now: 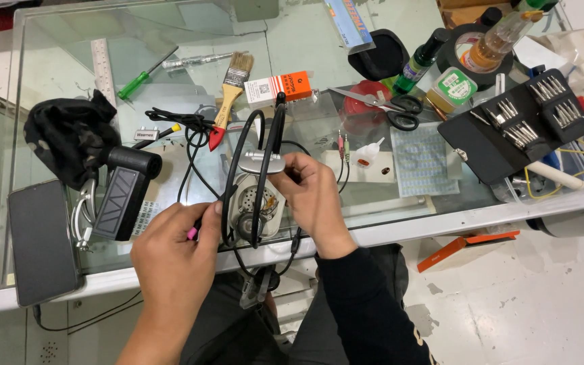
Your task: Repairing and assembling a headset, including wiring and fitting components.
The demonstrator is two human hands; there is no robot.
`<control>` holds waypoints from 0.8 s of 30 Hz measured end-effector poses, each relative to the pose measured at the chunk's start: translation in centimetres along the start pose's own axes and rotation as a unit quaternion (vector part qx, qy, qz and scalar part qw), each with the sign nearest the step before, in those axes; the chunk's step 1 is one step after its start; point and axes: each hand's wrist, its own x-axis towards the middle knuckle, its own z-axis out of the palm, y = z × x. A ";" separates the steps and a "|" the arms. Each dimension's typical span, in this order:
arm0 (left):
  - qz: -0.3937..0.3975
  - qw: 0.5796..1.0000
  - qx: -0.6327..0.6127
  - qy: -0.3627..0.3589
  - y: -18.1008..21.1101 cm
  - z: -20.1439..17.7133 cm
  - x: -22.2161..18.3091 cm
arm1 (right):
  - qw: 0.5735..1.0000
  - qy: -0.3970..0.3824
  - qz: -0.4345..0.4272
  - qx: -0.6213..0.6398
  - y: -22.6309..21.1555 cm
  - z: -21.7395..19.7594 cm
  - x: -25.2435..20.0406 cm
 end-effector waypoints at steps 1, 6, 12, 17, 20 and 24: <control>0.000 1.000 0.000 0.000 0.0 -0.1 0.0 | 1.000 0.000 0.000 0.000 -0.1 0.1 0.0; 0.001 1.000 0.001 -0.011 0.0 -0.1 0.1 | 1.000 0.000 0.007 -0.002 0.0 0.0 0.0; 0.005 1.000 -0.002 -0.002 0.1 -0.3 0.1 | 1.000 0.001 0.001 -0.003 0.0 0.0 0.1; 0.002 1.000 0.008 -0.010 0.1 -0.2 0.2 | 1.000 0.002 -0.002 -0.009 0.1 0.0 0.1; 0.007 1.000 0.024 -0.009 -0.1 0.0 0.0 | 1.000 -0.005 -0.009 0.013 0.1 0.0 0.0; 0.081 0.984 0.155 0.007 0.3 -0.6 0.2 | 1.000 -0.011 -0.023 -0.008 0.5 0.0 0.1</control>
